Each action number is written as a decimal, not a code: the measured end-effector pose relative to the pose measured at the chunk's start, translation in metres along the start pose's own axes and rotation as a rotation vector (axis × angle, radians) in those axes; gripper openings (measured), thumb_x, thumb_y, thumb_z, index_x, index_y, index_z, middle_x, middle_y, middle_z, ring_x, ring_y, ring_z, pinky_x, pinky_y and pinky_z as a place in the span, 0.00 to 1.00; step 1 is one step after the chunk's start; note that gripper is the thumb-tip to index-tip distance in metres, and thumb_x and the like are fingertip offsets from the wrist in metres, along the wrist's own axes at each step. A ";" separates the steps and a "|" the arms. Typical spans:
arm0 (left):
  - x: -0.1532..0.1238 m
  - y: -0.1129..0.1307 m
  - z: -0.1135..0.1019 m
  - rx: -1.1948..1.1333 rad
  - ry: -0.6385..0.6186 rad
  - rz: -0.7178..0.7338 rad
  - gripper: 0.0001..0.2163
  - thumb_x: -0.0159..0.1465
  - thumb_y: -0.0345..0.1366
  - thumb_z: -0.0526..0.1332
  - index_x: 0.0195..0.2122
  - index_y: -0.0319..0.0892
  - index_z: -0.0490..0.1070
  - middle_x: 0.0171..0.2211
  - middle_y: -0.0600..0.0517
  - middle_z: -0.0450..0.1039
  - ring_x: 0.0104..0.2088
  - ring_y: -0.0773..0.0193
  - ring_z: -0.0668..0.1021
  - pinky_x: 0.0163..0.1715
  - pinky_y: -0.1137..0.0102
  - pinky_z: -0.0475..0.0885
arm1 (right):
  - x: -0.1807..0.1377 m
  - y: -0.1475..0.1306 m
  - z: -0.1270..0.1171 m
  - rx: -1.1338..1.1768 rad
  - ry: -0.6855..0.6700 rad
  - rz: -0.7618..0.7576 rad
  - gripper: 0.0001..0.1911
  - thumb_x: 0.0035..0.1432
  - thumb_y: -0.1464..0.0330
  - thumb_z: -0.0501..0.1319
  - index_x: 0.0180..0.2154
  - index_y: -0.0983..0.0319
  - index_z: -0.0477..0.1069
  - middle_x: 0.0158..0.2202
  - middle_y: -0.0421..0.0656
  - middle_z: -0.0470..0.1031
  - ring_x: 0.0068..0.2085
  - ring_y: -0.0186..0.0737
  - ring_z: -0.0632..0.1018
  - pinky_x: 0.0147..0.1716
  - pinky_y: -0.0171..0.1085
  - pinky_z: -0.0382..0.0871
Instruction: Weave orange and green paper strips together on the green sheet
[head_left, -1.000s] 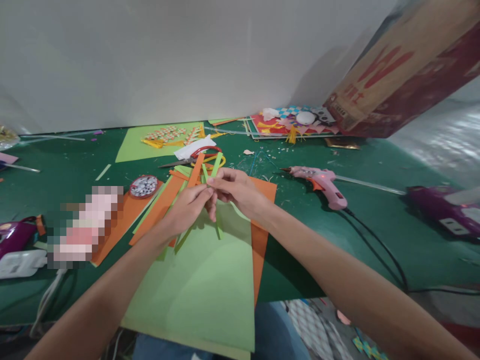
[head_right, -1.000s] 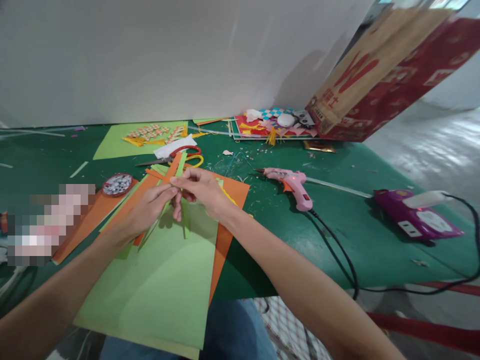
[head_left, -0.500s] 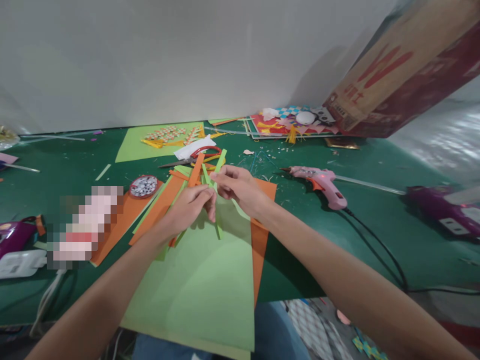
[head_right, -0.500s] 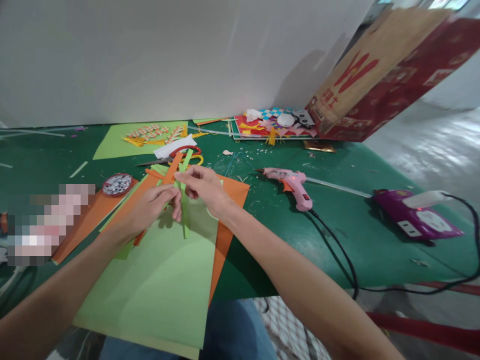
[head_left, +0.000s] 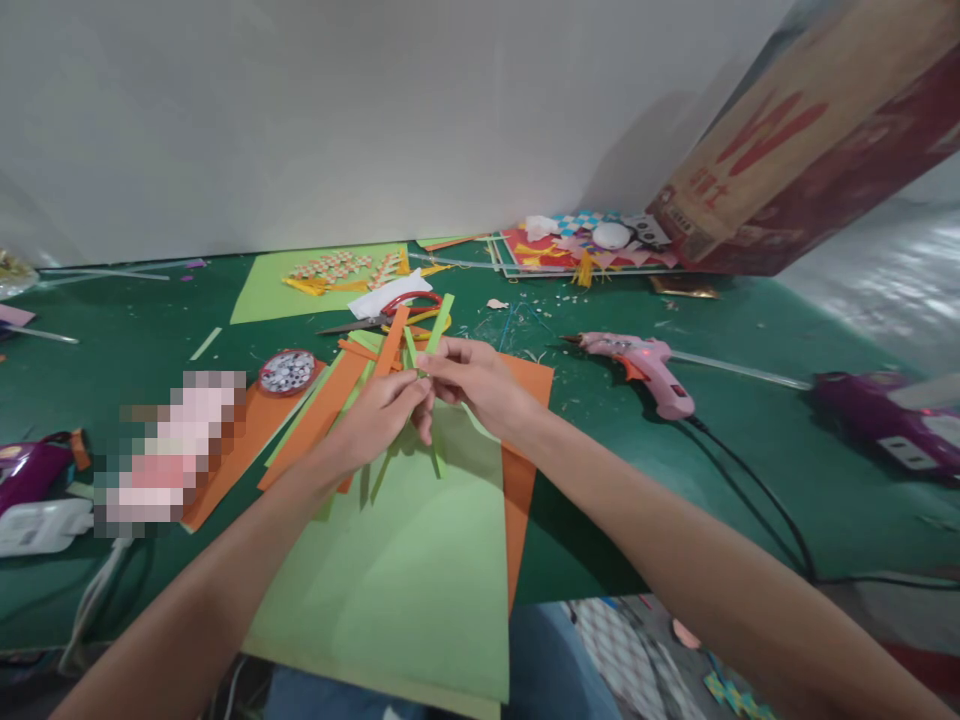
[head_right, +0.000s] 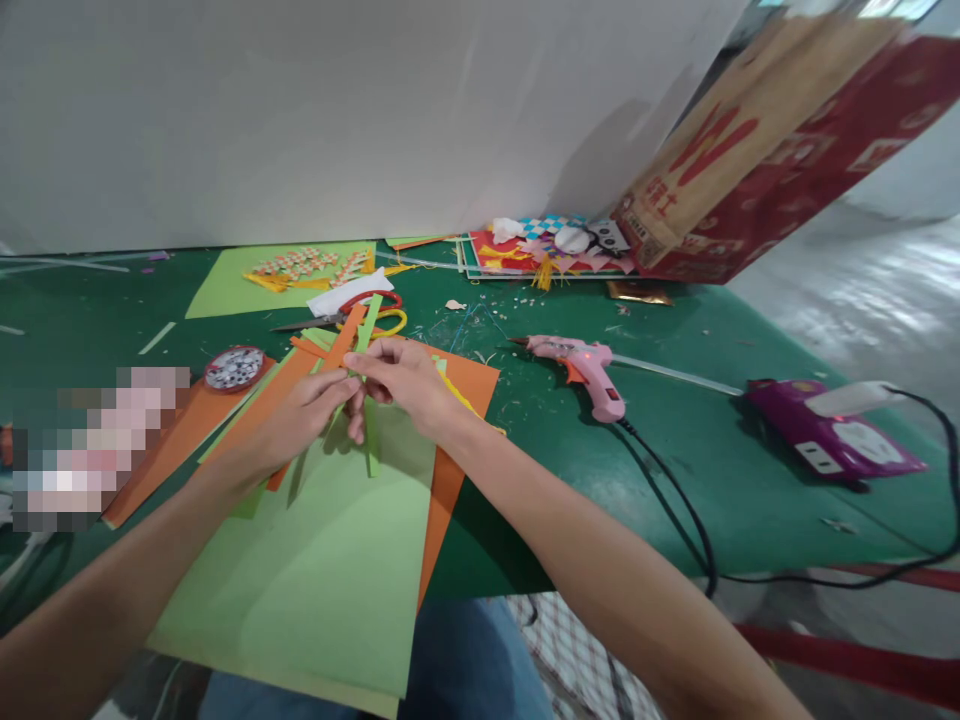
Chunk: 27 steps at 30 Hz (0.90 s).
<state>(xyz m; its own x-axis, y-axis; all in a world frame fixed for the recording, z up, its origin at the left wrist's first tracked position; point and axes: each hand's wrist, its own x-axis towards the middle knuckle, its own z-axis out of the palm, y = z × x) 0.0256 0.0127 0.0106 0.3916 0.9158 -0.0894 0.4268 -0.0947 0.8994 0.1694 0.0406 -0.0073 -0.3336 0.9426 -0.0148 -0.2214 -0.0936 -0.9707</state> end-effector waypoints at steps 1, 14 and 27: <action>0.000 0.000 0.000 0.002 0.000 -0.002 0.14 0.65 0.36 0.48 0.23 0.43 0.61 0.18 0.55 0.70 0.23 0.67 0.72 0.27 0.72 0.64 | 0.000 0.000 0.001 -0.001 0.006 -0.003 0.22 0.42 0.57 0.70 0.18 0.62 0.61 0.14 0.33 0.62 0.16 0.24 0.60 0.17 0.32 0.48; 0.000 -0.001 0.000 -0.009 -0.006 -0.014 0.14 0.65 0.35 0.47 0.23 0.42 0.62 0.18 0.55 0.70 0.23 0.66 0.72 0.27 0.72 0.64 | -0.004 -0.004 0.005 0.015 0.035 -0.007 0.22 0.43 0.58 0.70 0.18 0.61 0.60 0.12 0.32 0.61 0.15 0.23 0.56 0.16 0.32 0.47; 0.001 0.001 0.000 -0.077 -0.019 -0.021 0.15 0.66 0.36 0.46 0.23 0.42 0.62 0.17 0.55 0.70 0.23 0.67 0.73 0.29 0.72 0.66 | -0.001 -0.006 0.002 -0.015 0.075 -0.007 0.23 0.41 0.58 0.71 0.18 0.61 0.59 0.13 0.31 0.59 0.16 0.25 0.60 0.18 0.32 0.49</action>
<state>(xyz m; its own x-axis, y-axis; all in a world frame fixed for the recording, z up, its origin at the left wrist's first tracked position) 0.0264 0.0138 0.0114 0.3988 0.9097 -0.1155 0.3713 -0.0450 0.9274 0.1693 0.0392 -0.0014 -0.2624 0.9646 -0.0252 -0.2097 -0.0825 -0.9743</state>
